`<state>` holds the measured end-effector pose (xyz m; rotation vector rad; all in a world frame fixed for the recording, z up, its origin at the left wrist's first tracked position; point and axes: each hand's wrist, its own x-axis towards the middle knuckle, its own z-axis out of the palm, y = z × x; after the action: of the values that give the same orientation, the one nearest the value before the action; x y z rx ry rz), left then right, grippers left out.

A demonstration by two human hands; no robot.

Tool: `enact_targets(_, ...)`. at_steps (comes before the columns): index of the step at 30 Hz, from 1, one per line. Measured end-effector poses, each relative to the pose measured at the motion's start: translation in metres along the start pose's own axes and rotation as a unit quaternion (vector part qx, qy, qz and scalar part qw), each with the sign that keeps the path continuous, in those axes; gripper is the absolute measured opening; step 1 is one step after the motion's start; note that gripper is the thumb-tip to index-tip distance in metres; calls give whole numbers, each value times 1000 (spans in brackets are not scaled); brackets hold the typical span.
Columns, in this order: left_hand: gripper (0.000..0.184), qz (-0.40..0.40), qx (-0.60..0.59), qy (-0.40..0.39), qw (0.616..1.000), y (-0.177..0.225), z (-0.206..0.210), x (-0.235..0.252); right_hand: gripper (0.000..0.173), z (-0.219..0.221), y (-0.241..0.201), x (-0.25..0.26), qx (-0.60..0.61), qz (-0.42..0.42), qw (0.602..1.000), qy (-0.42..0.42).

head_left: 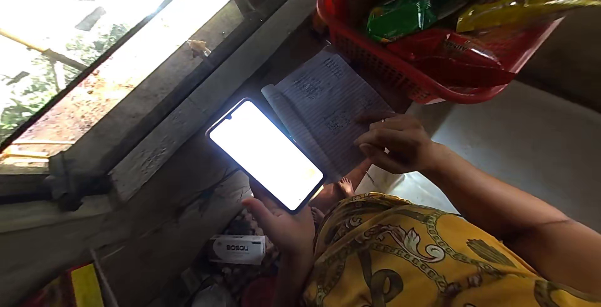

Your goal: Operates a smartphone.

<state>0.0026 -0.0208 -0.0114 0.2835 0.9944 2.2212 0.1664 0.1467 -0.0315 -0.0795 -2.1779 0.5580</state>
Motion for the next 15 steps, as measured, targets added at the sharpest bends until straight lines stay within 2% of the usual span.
enact_targets(9, 65, 22, -8, -10, 1000, -3, -2, -1, 20, 7, 9, -7, 1, -43, 998, 49)
enact_targets(15, 67, 11, 4, -19, 1000, -2, 0, -5, 21, -6, -7, 7, 14, 47, 999, -9)
